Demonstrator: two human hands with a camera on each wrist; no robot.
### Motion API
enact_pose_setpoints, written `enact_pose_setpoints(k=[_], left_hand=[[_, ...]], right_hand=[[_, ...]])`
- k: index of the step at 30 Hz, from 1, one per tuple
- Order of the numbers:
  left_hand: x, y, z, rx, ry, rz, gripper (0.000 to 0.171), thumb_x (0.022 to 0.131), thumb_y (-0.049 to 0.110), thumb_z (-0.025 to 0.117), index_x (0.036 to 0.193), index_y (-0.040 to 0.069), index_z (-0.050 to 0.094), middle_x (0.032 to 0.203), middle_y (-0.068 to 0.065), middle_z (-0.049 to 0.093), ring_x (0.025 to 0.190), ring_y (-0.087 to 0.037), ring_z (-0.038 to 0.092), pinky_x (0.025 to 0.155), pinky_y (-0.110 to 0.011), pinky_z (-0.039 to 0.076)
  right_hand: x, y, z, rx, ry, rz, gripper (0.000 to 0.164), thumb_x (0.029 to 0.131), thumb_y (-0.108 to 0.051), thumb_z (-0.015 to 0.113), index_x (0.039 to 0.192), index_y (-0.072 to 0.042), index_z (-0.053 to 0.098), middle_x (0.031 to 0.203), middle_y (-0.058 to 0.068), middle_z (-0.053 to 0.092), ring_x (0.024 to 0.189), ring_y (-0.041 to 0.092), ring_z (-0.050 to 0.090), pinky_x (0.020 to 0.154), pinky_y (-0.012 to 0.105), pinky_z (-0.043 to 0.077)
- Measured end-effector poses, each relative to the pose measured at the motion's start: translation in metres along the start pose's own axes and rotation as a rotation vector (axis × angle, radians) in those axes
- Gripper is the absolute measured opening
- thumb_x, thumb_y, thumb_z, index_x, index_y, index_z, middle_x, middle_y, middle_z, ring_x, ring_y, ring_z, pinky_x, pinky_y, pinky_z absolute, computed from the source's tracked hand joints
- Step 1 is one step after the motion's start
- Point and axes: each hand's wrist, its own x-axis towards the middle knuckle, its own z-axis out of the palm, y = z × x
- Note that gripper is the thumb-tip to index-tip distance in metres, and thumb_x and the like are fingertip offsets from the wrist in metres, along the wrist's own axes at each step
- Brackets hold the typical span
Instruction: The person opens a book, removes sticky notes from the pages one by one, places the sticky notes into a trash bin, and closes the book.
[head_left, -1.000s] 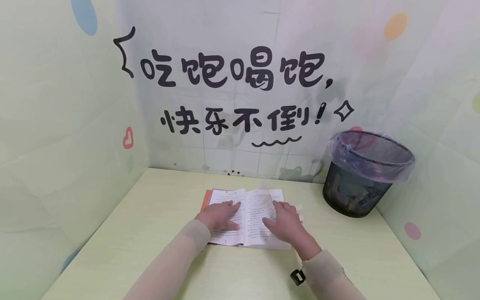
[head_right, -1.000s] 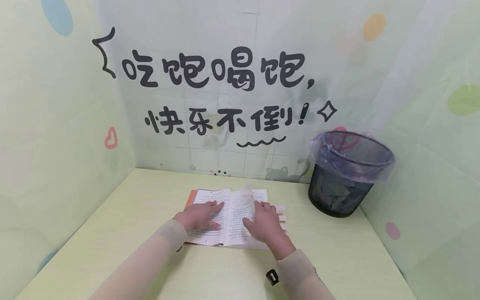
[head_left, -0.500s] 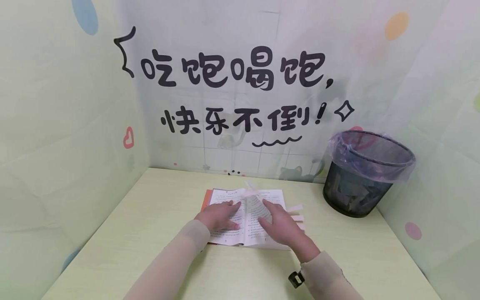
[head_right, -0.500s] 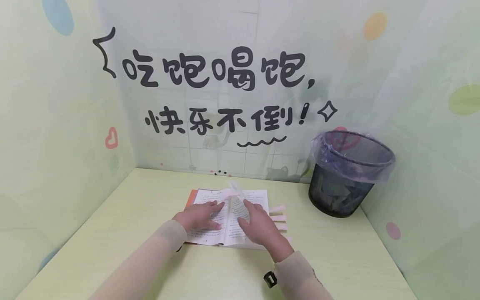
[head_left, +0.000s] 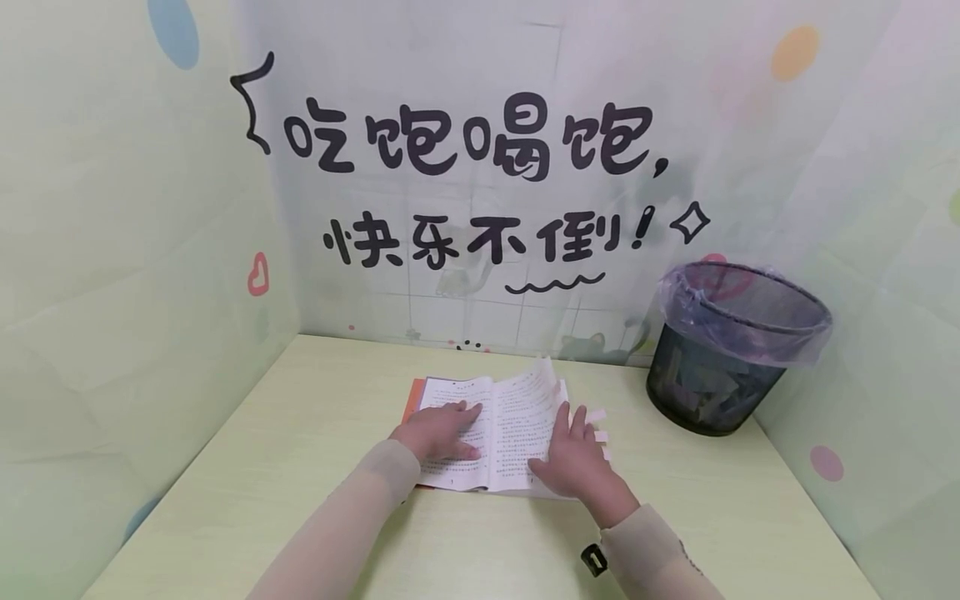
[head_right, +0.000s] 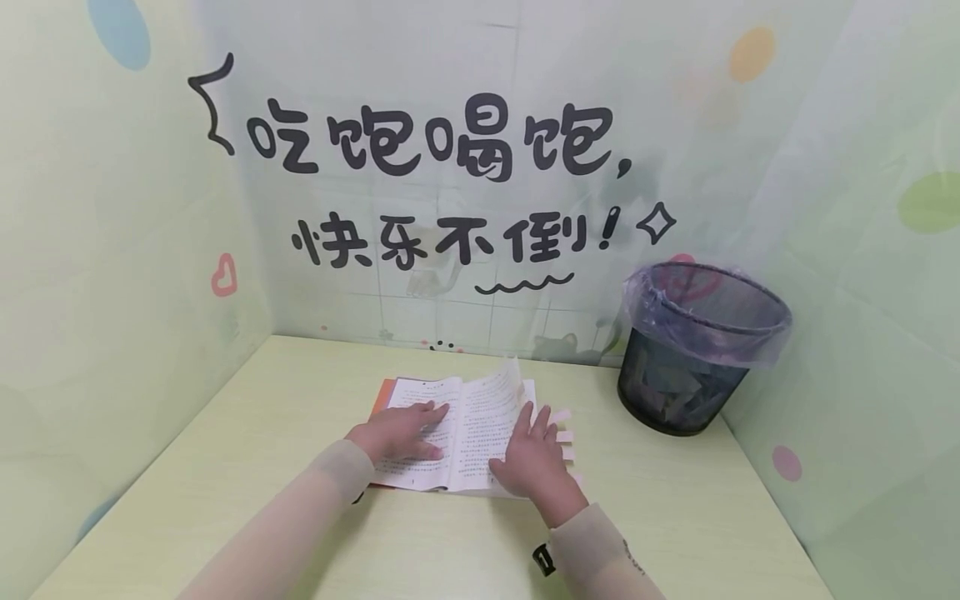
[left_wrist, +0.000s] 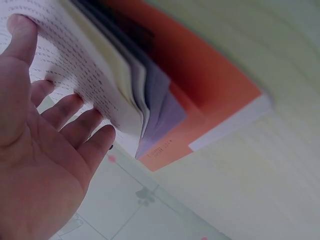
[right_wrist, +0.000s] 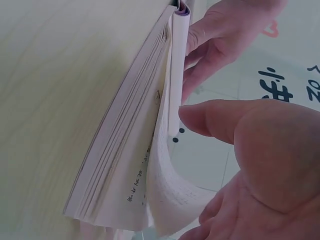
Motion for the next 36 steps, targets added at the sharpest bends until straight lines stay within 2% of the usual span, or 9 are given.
enact_pose_setpoints(k=[6, 11, 17, 21, 26, 28, 30, 33, 36], left_hand=[[0.000, -0.001, 0.002, -0.009, 0.000, -0.010, 0.092, 0.080, 0.065, 0.068, 0.155, 0.033, 0.027, 0.157, -0.004, 0.027, 0.137, -0.030, 0.027, 0.108, -0.056, 0.031], [0.001, -0.004, 0.005, -0.020, 0.000, -0.018, 0.092, 0.079, 0.066, 0.068, 0.155, 0.035, 0.027, 0.157, -0.004, 0.027, 0.137, -0.030, 0.027, 0.108, -0.056, 0.031], [0.002, -0.005, 0.006, -0.024, 0.003, -0.013, 0.092, 0.079, 0.066, 0.068, 0.155, 0.034, 0.027, 0.157, -0.004, 0.027, 0.138, -0.029, 0.027, 0.109, -0.055, 0.031], [0.002, -0.005, 0.006, -0.032, -0.001, -0.020, 0.093, 0.078, 0.066, 0.068, 0.155, 0.035, 0.027, 0.157, -0.003, 0.026, 0.138, -0.028, 0.026, 0.109, -0.054, 0.031], [0.003, -0.005, 0.006, -0.039, 0.003, -0.022, 0.093, 0.078, 0.066, 0.069, 0.155, 0.035, 0.028, 0.157, -0.003, 0.027, 0.138, -0.028, 0.026, 0.109, -0.055, 0.031], [0.003, -0.006, 0.007, -0.038, 0.004, -0.026, 0.093, 0.077, 0.066, 0.069, 0.155, 0.036, 0.027, 0.157, -0.002, 0.027, 0.138, -0.028, 0.026, 0.109, -0.055, 0.031], [0.004, -0.006, 0.007, -0.031, 0.006, -0.027, 0.093, 0.078, 0.067, 0.068, 0.155, 0.036, 0.027, 0.157, -0.002, 0.027, 0.138, -0.028, 0.027, 0.108, -0.056, 0.032], [0.004, -0.006, 0.007, -0.029, 0.011, -0.026, 0.093, 0.078, 0.067, 0.068, 0.155, 0.036, 0.027, 0.157, -0.002, 0.027, 0.137, -0.029, 0.027, 0.107, -0.056, 0.032], [0.003, -0.006, 0.007, -0.041, 0.017, -0.027, 0.092, 0.078, 0.065, 0.070, 0.155, 0.036, 0.028, 0.157, -0.002, 0.027, 0.137, -0.029, 0.028, 0.107, -0.057, 0.033]], right_hand=[[-0.001, -0.001, 0.001, -0.050, -0.028, 0.009, 0.105, 0.086, -0.047, 0.072, 0.154, 0.007, 0.013, 0.155, 0.032, 0.000, 0.135, 0.052, 0.010, 0.100, 0.073, 0.028], [0.001, -0.001, 0.000, -0.015, 0.011, -0.065, 0.091, 0.088, -0.046, 0.070, 0.150, 0.005, 0.029, 0.153, 0.030, 0.019, 0.134, 0.048, 0.021, 0.101, 0.069, 0.031], [0.007, -0.004, -0.006, 0.202, 0.063, -0.166, 0.069, 0.096, -0.044, 0.063, 0.145, 0.000, 0.041, 0.137, 0.018, 0.051, 0.119, 0.033, 0.050, 0.094, 0.057, 0.046], [0.009, -0.007, -0.010, 0.346, 0.102, -0.151, 0.058, 0.100, -0.047, 0.055, 0.139, -0.004, 0.051, 0.126, 0.012, 0.061, 0.108, 0.027, 0.057, 0.089, 0.053, 0.051], [0.010, -0.008, -0.011, 0.249, 0.180, -0.147, 0.052, 0.102, -0.047, 0.050, 0.129, -0.005, 0.063, 0.119, 0.013, 0.063, 0.110, 0.034, 0.052, 0.091, 0.057, 0.046], [0.010, -0.007, -0.010, 0.190, 0.173, -0.163, 0.050, 0.102, -0.049, 0.050, 0.125, -0.007, 0.066, 0.118, 0.011, 0.063, 0.109, 0.033, 0.050, 0.090, 0.056, 0.045], [0.011, -0.008, -0.009, 0.200, 0.145, -0.199, 0.047, 0.102, -0.049, 0.051, 0.122, -0.010, 0.069, 0.115, 0.007, 0.065, 0.104, 0.028, 0.050, 0.088, 0.052, 0.047], [0.013, -0.008, -0.007, 0.277, 0.099, -0.271, 0.045, 0.103, -0.048, 0.049, 0.122, -0.013, 0.069, 0.114, 0.002, 0.065, 0.100, 0.019, 0.053, 0.086, 0.046, 0.050], [0.013, -0.010, -0.007, 0.410, 0.013, -0.284, 0.049, 0.106, -0.050, 0.040, 0.127, -0.013, 0.065, 0.115, 0.004, 0.065, 0.089, 0.017, 0.060, 0.081, 0.043, 0.051]])
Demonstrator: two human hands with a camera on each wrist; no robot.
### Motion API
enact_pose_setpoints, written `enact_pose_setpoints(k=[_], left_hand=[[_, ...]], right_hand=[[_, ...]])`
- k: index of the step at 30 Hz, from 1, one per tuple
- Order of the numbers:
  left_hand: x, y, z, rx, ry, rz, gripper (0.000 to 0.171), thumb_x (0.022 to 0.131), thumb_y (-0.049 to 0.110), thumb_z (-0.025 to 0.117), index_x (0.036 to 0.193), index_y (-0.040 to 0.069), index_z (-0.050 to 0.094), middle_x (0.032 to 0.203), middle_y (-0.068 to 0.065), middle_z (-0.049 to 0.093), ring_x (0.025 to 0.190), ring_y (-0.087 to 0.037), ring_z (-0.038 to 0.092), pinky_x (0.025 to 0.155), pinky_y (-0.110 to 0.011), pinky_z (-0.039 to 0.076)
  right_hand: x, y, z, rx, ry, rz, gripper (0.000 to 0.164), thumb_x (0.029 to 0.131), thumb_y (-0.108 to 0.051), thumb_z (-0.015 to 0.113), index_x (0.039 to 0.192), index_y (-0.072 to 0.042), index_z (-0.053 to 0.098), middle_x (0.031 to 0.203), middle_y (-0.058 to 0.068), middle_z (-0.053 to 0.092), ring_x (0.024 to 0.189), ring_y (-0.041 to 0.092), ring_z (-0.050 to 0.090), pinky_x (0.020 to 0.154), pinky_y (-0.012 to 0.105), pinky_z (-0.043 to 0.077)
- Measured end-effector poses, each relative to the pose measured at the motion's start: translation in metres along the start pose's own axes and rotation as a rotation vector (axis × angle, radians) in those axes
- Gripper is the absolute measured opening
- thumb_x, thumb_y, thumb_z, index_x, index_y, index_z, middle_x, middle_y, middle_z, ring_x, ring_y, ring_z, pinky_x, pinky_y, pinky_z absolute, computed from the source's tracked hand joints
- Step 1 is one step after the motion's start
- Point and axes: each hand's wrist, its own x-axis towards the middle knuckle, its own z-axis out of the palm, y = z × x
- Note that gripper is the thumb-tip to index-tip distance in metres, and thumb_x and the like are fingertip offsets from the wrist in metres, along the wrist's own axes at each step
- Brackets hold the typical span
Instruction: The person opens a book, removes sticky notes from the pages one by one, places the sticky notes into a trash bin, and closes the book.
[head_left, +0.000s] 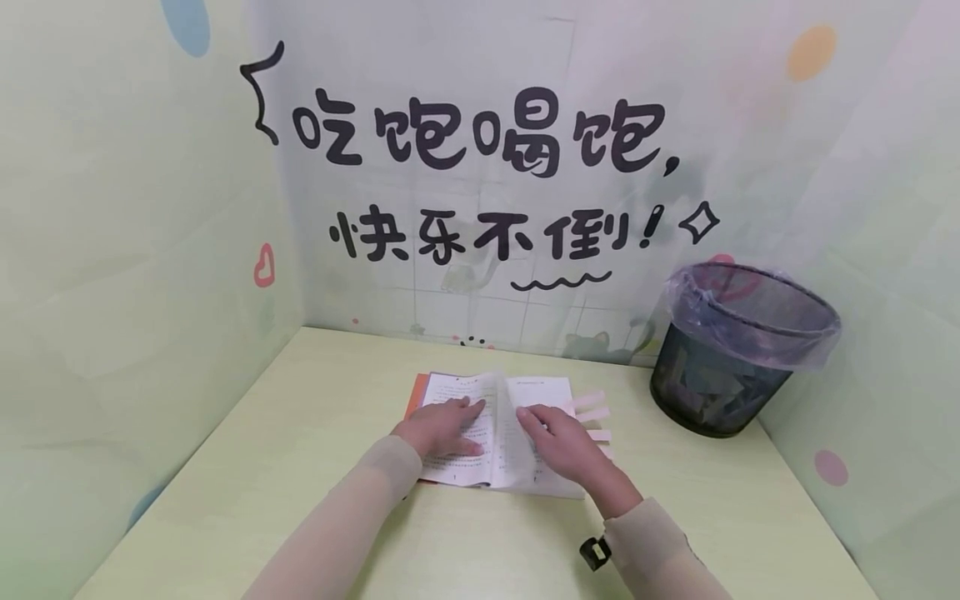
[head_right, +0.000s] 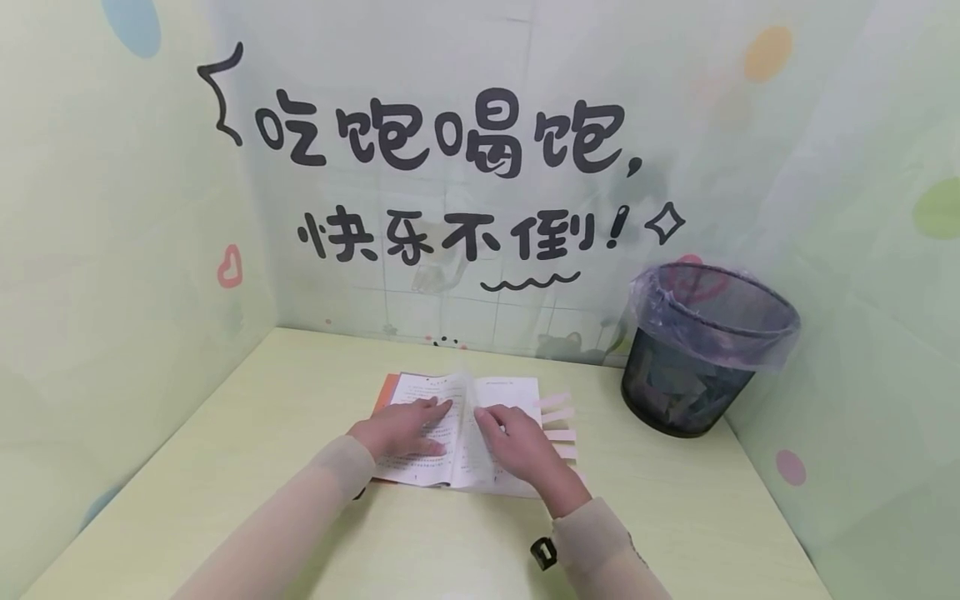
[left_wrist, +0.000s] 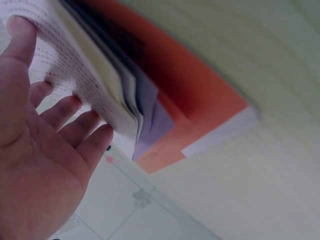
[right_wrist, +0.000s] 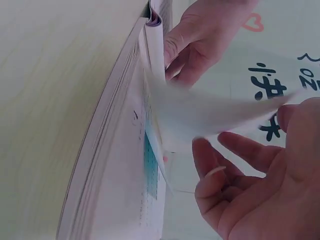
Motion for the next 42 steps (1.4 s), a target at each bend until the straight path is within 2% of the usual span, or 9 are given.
enact_pose_setpoints(k=[4, 6, 11, 18, 21, 27, 33, 38, 42], left_hand=[[0.001, 0.000, 0.000, -0.022, 0.004, -0.001, 0.092, 0.078, 0.063, 0.072, 0.154, 0.036, 0.029, 0.157, -0.002, 0.027, 0.137, -0.030, 0.028, 0.107, -0.057, 0.033], [0.002, -0.001, -0.001, -0.016, 0.004, 0.012, 0.092, 0.079, 0.063, 0.071, 0.155, 0.036, 0.028, 0.157, -0.002, 0.027, 0.137, -0.029, 0.027, 0.108, -0.055, 0.032], [0.003, -0.008, 0.000, 0.005, 0.014, 0.074, 0.089, 0.082, 0.065, 0.067, 0.155, 0.031, 0.029, 0.156, -0.004, 0.027, 0.138, -0.030, 0.026, 0.109, -0.053, 0.032], [0.001, -0.017, -0.001, -0.046, 0.079, 0.150, 0.089, 0.083, 0.068, 0.066, 0.154, 0.024, 0.035, 0.156, -0.004, 0.027, 0.139, -0.028, 0.022, 0.110, -0.051, 0.030], [-0.001, -0.023, -0.002, -0.062, 0.104, 0.171, 0.088, 0.083, 0.068, 0.067, 0.153, 0.022, 0.038, 0.156, -0.004, 0.027, 0.139, -0.025, 0.021, 0.111, -0.049, 0.030], [-0.007, -0.041, -0.003, -0.125, 0.083, 0.130, 0.088, 0.079, 0.064, 0.073, 0.150, 0.022, 0.042, 0.156, -0.004, 0.028, 0.140, -0.026, 0.019, 0.113, -0.051, 0.026], [-0.012, -0.060, -0.001, -0.161, 0.080, 0.110, 0.086, 0.078, 0.060, 0.077, 0.148, 0.020, 0.047, 0.153, -0.003, 0.033, 0.138, -0.026, 0.023, 0.112, -0.054, 0.026], [-0.012, -0.073, -0.001, -0.228, 0.133, 0.170, 0.061, 0.085, 0.042, 0.076, 0.141, 0.027, 0.055, 0.144, 0.005, 0.046, 0.131, -0.020, 0.035, 0.110, -0.051, 0.031], [-0.012, -0.080, -0.004, -0.237, 0.187, 0.249, 0.038, 0.093, 0.021, 0.067, 0.130, 0.020, 0.062, 0.122, 0.002, 0.059, 0.111, -0.017, 0.050, 0.104, -0.046, 0.040]], right_hand=[[0.002, 0.002, 0.001, 0.144, -0.062, 0.029, 0.045, 0.109, -0.040, 0.035, 0.134, -0.011, 0.059, 0.110, 0.009, 0.066, 0.076, 0.019, 0.063, 0.069, 0.040, 0.052], [0.003, 0.006, 0.004, 0.162, -0.059, 0.002, 0.035, 0.108, -0.027, 0.042, 0.134, -0.010, 0.059, 0.113, 0.007, 0.066, 0.087, 0.020, 0.063, 0.076, 0.043, 0.053], [0.005, 0.014, 0.011, 0.070, -0.029, -0.115, 0.027, 0.101, -0.009, 0.054, 0.126, -0.009, 0.062, 0.123, 0.004, 0.062, 0.116, 0.019, 0.052, 0.099, 0.053, 0.043], [0.007, 0.015, 0.014, 0.014, -0.009, -0.213, 0.020, 0.095, -0.008, 0.066, 0.115, -0.008, 0.067, 0.114, 0.006, 0.065, 0.107, 0.019, 0.057, 0.094, 0.052, 0.047], [0.007, 0.013, 0.017, -0.032, 0.005, -0.228, 0.026, 0.093, -0.006, 0.067, 0.119, -0.007, 0.066, 0.115, 0.008, 0.063, 0.107, 0.021, 0.055, 0.096, 0.051, 0.045], [0.001, 0.008, 0.030, -0.219, -0.066, -0.150, 0.049, 0.100, -0.024, 0.057, 0.143, -0.002, 0.047, 0.138, 0.018, 0.049, 0.127, 0.032, 0.041, 0.105, 0.052, 0.037], [-0.005, 0.006, 0.039, -0.256, -0.198, -0.132, 0.061, 0.101, -0.036, 0.055, 0.154, -0.014, 0.034, 0.154, 0.012, 0.031, 0.135, 0.037, 0.027, 0.107, 0.057, 0.033], [-0.008, 0.003, 0.040, -0.315, -0.243, -0.175, 0.061, 0.099, -0.040, 0.057, 0.153, -0.020, 0.036, 0.155, 0.005, 0.030, 0.133, 0.040, 0.029, 0.107, 0.058, 0.029], [-0.010, -0.001, 0.040, -0.382, -0.273, -0.187, 0.058, 0.099, -0.045, 0.057, 0.151, -0.027, 0.041, 0.156, 0.002, 0.029, 0.132, 0.040, 0.031, 0.105, 0.059, 0.030]])
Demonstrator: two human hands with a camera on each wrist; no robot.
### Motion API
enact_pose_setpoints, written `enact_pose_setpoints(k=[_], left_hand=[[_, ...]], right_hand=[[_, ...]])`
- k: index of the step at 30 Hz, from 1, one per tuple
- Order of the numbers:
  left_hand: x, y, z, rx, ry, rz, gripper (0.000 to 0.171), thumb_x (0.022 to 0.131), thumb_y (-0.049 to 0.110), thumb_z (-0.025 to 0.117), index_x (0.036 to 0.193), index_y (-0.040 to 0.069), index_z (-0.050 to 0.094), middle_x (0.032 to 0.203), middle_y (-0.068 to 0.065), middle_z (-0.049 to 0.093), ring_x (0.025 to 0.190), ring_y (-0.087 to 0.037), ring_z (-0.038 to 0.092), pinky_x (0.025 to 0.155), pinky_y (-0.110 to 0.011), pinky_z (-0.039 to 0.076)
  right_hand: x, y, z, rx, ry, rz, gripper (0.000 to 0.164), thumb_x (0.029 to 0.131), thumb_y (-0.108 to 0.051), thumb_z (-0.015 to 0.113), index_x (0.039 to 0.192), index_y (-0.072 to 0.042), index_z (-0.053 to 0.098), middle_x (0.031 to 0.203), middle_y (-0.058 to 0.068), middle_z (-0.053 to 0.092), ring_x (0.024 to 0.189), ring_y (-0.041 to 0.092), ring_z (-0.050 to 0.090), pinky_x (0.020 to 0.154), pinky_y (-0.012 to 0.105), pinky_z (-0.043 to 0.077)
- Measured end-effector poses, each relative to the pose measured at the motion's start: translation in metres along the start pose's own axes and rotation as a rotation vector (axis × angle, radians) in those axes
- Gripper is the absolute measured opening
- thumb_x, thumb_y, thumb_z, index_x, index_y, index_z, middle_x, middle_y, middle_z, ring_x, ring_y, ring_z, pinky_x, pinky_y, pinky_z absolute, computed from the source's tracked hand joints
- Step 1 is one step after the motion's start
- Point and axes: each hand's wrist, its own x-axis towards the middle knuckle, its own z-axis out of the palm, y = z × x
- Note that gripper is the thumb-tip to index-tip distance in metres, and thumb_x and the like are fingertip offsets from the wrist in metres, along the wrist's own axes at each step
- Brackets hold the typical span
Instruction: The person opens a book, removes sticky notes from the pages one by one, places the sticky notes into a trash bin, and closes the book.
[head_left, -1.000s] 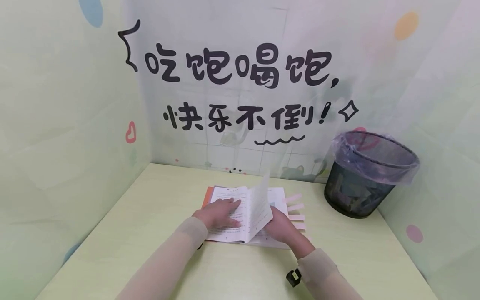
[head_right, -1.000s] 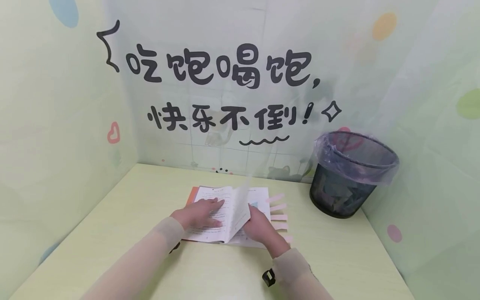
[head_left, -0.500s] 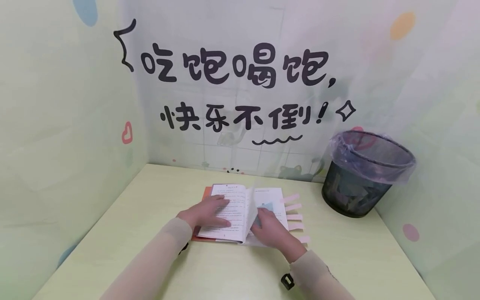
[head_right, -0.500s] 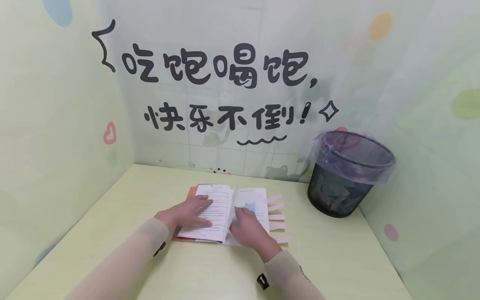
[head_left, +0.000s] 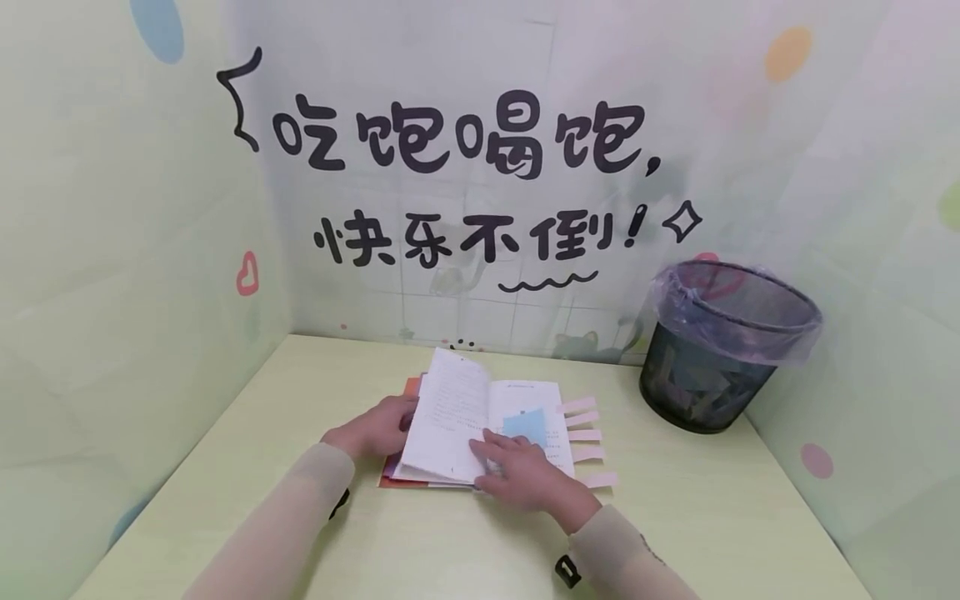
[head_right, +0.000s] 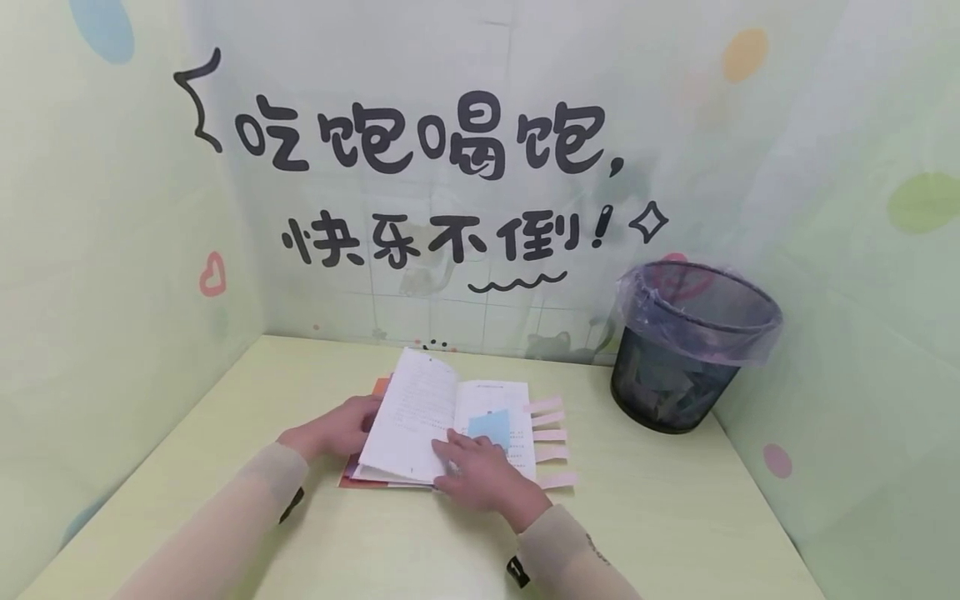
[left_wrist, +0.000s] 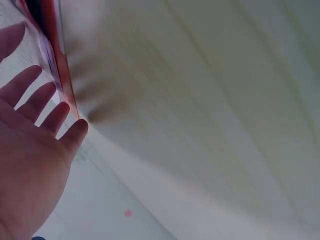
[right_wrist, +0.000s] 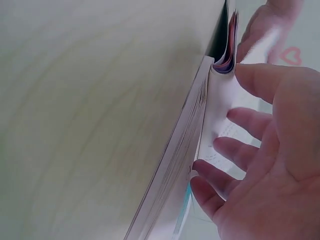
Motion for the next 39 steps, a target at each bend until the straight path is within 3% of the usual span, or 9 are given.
enact_pose_setpoints(k=[3, 8, 11, 17, 23, 33, 36, 39], left_hand=[[-0.001, -0.002, -0.004, 0.023, 0.040, -0.009, 0.035, 0.096, 0.007, 0.059, 0.131, 0.010, 0.061, 0.116, -0.004, 0.061, 0.105, -0.020, 0.052, 0.102, -0.048, 0.042], [0.001, 0.008, -0.010, 0.055, 0.137, -0.158, 0.045, 0.102, 0.012, 0.052, 0.145, 0.001, 0.045, 0.137, -0.014, 0.047, 0.123, -0.028, 0.043, 0.107, -0.052, 0.036], [0.007, 0.019, -0.010, 0.050, 0.158, -0.173, 0.050, 0.101, 0.016, 0.055, 0.147, 0.003, 0.042, 0.146, -0.015, 0.038, 0.132, -0.030, 0.034, 0.110, -0.053, 0.031], [0.019, 0.043, 0.003, 0.071, 0.026, -0.068, 0.053, 0.098, 0.021, 0.059, 0.148, 0.011, 0.044, 0.153, -0.012, 0.032, 0.138, -0.029, 0.026, 0.113, -0.052, 0.025], [0.024, 0.063, 0.018, 0.131, -0.120, 0.045, 0.049, 0.107, 0.030, 0.044, 0.154, 0.018, 0.035, 0.158, -0.008, 0.023, 0.141, -0.031, 0.017, 0.113, -0.056, 0.021], [0.026, 0.070, 0.026, 0.197, -0.158, -0.028, 0.050, 0.109, 0.040, 0.035, 0.156, 0.025, 0.029, 0.157, -0.004, 0.026, 0.141, -0.023, 0.019, 0.111, -0.065, 0.016], [0.026, 0.073, 0.027, 0.207, -0.166, -0.050, 0.053, 0.107, 0.045, 0.035, 0.156, 0.027, 0.029, 0.157, -0.003, 0.026, 0.141, -0.023, 0.018, 0.111, -0.064, 0.016], [0.025, 0.075, 0.027, 0.196, -0.176, -0.064, 0.057, 0.105, 0.052, 0.037, 0.156, 0.027, 0.029, 0.157, -0.003, 0.025, 0.141, -0.024, 0.017, 0.112, -0.063, 0.015]], right_hand=[[0.000, -0.003, -0.001, -0.038, -0.017, -0.008, 0.055, 0.099, -0.046, 0.056, 0.149, -0.028, 0.044, 0.156, 0.002, 0.029, 0.131, 0.040, 0.032, 0.103, 0.061, 0.031], [0.001, -0.007, -0.001, -0.099, -0.009, -0.017, 0.053, 0.100, -0.046, 0.055, 0.148, -0.027, 0.046, 0.155, 0.004, 0.030, 0.129, 0.041, 0.035, 0.100, 0.062, 0.034], [0.003, -0.009, 0.001, -0.161, -0.002, -0.015, 0.052, 0.100, -0.047, 0.054, 0.148, -0.029, 0.045, 0.155, 0.004, 0.030, 0.128, 0.041, 0.036, 0.098, 0.061, 0.036], [0.005, -0.011, 0.004, -0.253, -0.007, -0.013, 0.052, 0.102, -0.049, 0.049, 0.150, -0.031, 0.042, 0.156, 0.002, 0.028, 0.127, 0.039, 0.038, 0.097, 0.059, 0.038], [0.003, -0.013, 0.004, -0.287, -0.015, -0.034, 0.051, 0.104, -0.049, 0.043, 0.152, -0.031, 0.038, 0.157, 0.003, 0.025, 0.126, 0.039, 0.040, 0.095, 0.058, 0.040], [0.003, -0.012, 0.004, -0.296, -0.010, -0.044, 0.052, 0.104, -0.049, 0.041, 0.153, -0.033, 0.035, 0.158, 0.000, 0.022, 0.127, 0.038, 0.039, 0.095, 0.057, 0.040], [0.004, -0.008, 0.000, -0.224, -0.005, -0.074, 0.050, 0.104, -0.046, 0.045, 0.150, -0.028, 0.042, 0.156, 0.002, 0.029, 0.128, 0.037, 0.039, 0.099, 0.057, 0.039], [0.004, -0.003, -0.009, -0.093, 0.039, -0.091, 0.043, 0.104, -0.038, 0.049, 0.141, -0.017, 0.055, 0.146, 0.006, 0.045, 0.128, 0.031, 0.042, 0.104, 0.053, 0.039]])
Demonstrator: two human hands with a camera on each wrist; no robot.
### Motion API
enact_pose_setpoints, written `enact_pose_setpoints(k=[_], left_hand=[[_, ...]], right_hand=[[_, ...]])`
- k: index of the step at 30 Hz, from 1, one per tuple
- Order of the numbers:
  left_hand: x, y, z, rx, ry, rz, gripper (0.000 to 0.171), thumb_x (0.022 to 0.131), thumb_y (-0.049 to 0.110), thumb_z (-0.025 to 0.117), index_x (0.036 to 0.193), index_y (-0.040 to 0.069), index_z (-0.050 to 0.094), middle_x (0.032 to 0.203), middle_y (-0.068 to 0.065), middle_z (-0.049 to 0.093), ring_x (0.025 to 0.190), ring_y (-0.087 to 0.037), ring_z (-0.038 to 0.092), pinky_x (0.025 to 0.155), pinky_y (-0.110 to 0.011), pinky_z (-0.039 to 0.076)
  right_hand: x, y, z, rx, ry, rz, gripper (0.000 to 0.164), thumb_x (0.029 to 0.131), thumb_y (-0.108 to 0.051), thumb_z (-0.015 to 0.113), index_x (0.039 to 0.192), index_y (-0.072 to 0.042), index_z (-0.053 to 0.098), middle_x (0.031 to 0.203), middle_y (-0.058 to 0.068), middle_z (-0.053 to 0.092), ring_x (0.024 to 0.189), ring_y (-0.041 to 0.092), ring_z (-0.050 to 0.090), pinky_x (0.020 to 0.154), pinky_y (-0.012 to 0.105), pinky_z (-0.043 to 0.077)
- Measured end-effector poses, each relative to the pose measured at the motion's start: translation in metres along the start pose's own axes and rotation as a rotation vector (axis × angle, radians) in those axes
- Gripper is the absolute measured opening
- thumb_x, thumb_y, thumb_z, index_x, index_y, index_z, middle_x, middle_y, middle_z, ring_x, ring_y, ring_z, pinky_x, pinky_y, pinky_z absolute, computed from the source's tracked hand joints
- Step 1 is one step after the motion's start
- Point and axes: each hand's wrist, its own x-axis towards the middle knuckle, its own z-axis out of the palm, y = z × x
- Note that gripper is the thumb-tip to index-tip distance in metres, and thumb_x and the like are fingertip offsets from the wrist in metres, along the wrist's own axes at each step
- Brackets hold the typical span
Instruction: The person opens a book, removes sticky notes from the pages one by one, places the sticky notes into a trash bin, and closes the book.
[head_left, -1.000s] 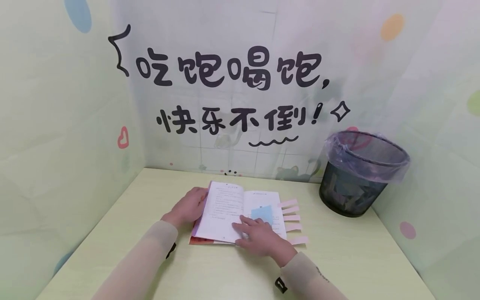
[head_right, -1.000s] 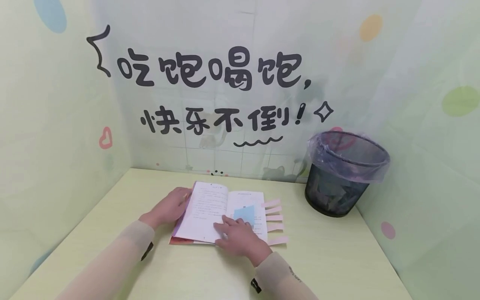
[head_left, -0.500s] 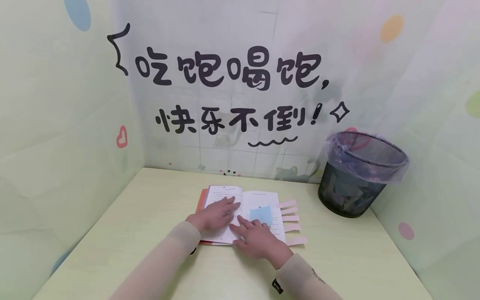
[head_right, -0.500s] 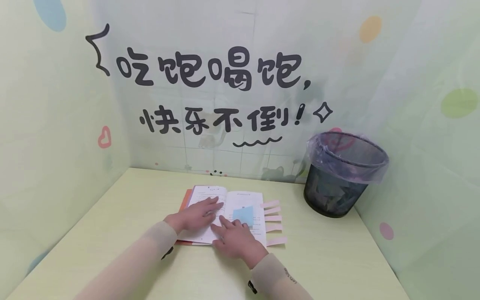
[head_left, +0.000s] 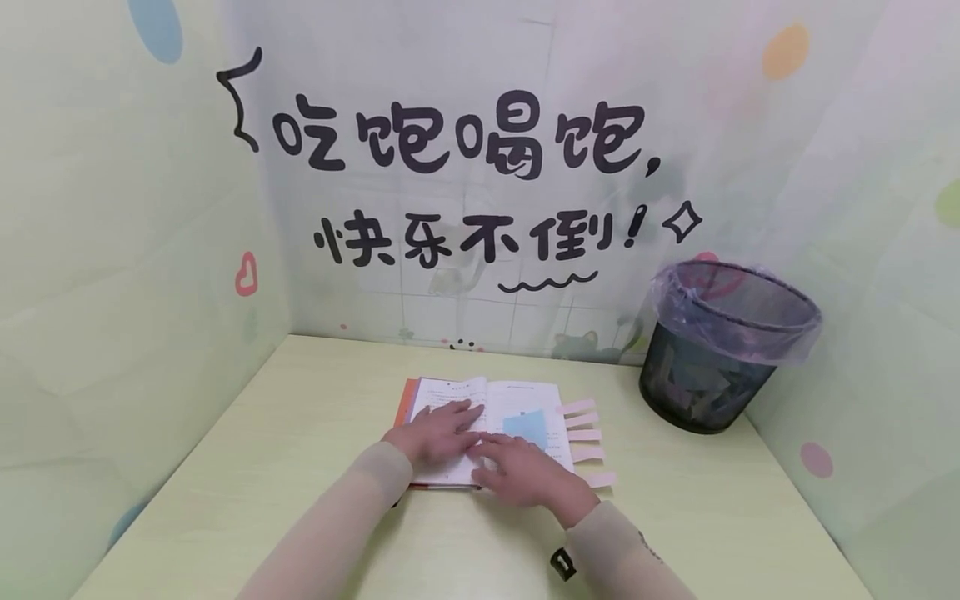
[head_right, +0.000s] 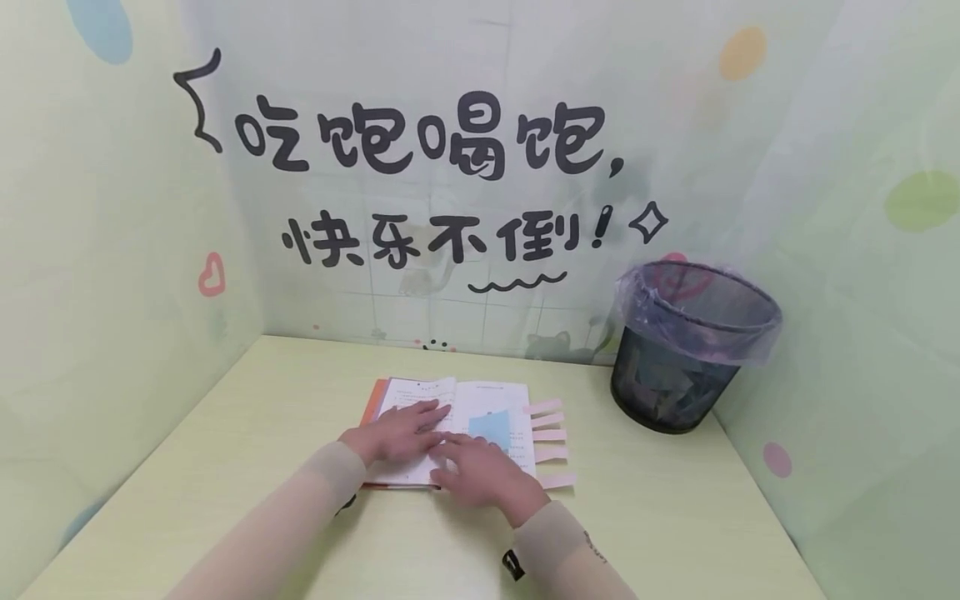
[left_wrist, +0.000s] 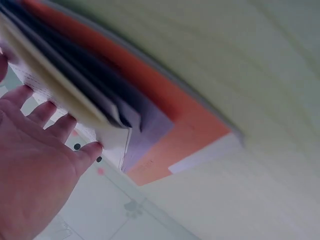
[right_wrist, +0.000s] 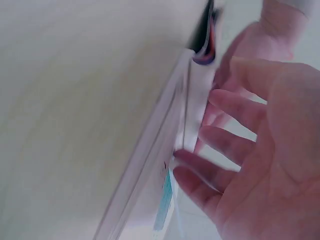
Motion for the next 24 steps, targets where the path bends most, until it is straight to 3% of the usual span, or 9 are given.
enact_pose_setpoints(k=[3, 7, 11, 14, 19, 24], left_hand=[[-0.001, 0.002, -0.001, -0.004, -0.005, -0.001, 0.066, 0.100, 0.060, 0.041, 0.156, 0.026, 0.029, 0.157, -0.003, 0.025, 0.141, -0.025, 0.018, 0.112, -0.063, 0.015], [0.000, 0.004, -0.004, 0.013, -0.022, -0.006, 0.085, 0.089, 0.071, 0.051, 0.156, 0.025, 0.027, 0.158, -0.004, 0.024, 0.141, -0.024, 0.019, 0.112, -0.062, 0.014], [0.001, 0.007, -0.007, 0.030, -0.058, -0.033, 0.097, 0.081, 0.077, 0.056, 0.157, 0.026, 0.025, 0.158, -0.003, 0.022, 0.141, -0.023, 0.017, 0.113, -0.061, 0.013], [0.001, 0.008, -0.009, 0.024, -0.074, -0.048, 0.098, 0.080, 0.077, 0.059, 0.157, 0.027, 0.025, 0.158, -0.002, 0.022, 0.141, -0.023, 0.017, 0.113, -0.061, 0.012], [0.001, 0.008, -0.011, -0.005, -0.082, -0.051, 0.099, 0.079, 0.073, 0.065, 0.157, 0.026, 0.026, 0.157, -0.004, 0.025, 0.140, -0.022, 0.020, 0.113, -0.061, 0.011], [0.005, 0.010, -0.011, -0.002, -0.093, -0.068, 0.100, 0.077, 0.073, 0.067, 0.156, 0.027, 0.028, 0.157, -0.004, 0.025, 0.140, -0.022, 0.021, 0.113, -0.060, 0.013]], right_hand=[[0.000, 0.008, -0.011, 0.083, 0.118, 0.074, 0.033, 0.103, -0.029, 0.054, 0.128, -0.010, 0.064, 0.130, 0.010, 0.058, 0.122, 0.026, 0.049, 0.102, 0.048, 0.042], [-0.001, 0.021, -0.021, 0.098, 0.276, 0.330, 0.034, 0.097, -0.026, 0.063, 0.126, -0.008, 0.062, 0.120, 0.013, 0.058, 0.105, 0.026, 0.058, 0.088, 0.047, 0.052], [-0.004, 0.035, -0.024, 0.124, 0.282, 0.536, 0.049, 0.094, -0.027, 0.067, 0.133, -0.002, 0.054, 0.117, 0.016, 0.056, 0.094, 0.025, 0.060, 0.078, 0.047, 0.055], [-0.005, 0.044, -0.019, 0.145, 0.238, 0.588, 0.051, 0.094, -0.027, 0.068, 0.132, 0.003, 0.052, 0.106, 0.015, 0.059, 0.087, 0.023, 0.059, 0.075, 0.045, 0.054], [-0.005, 0.050, -0.012, 0.170, 0.196, 0.609, 0.041, 0.093, -0.024, 0.070, 0.122, 0.002, 0.059, 0.094, 0.007, 0.064, 0.079, 0.019, 0.058, 0.070, 0.040, 0.052], [-0.007, 0.054, -0.011, 0.163, 0.230, 0.608, 0.022, 0.092, -0.020, 0.069, 0.108, -0.005, 0.064, 0.090, 0.003, 0.067, 0.073, 0.016, 0.058, 0.065, 0.037, 0.051]])
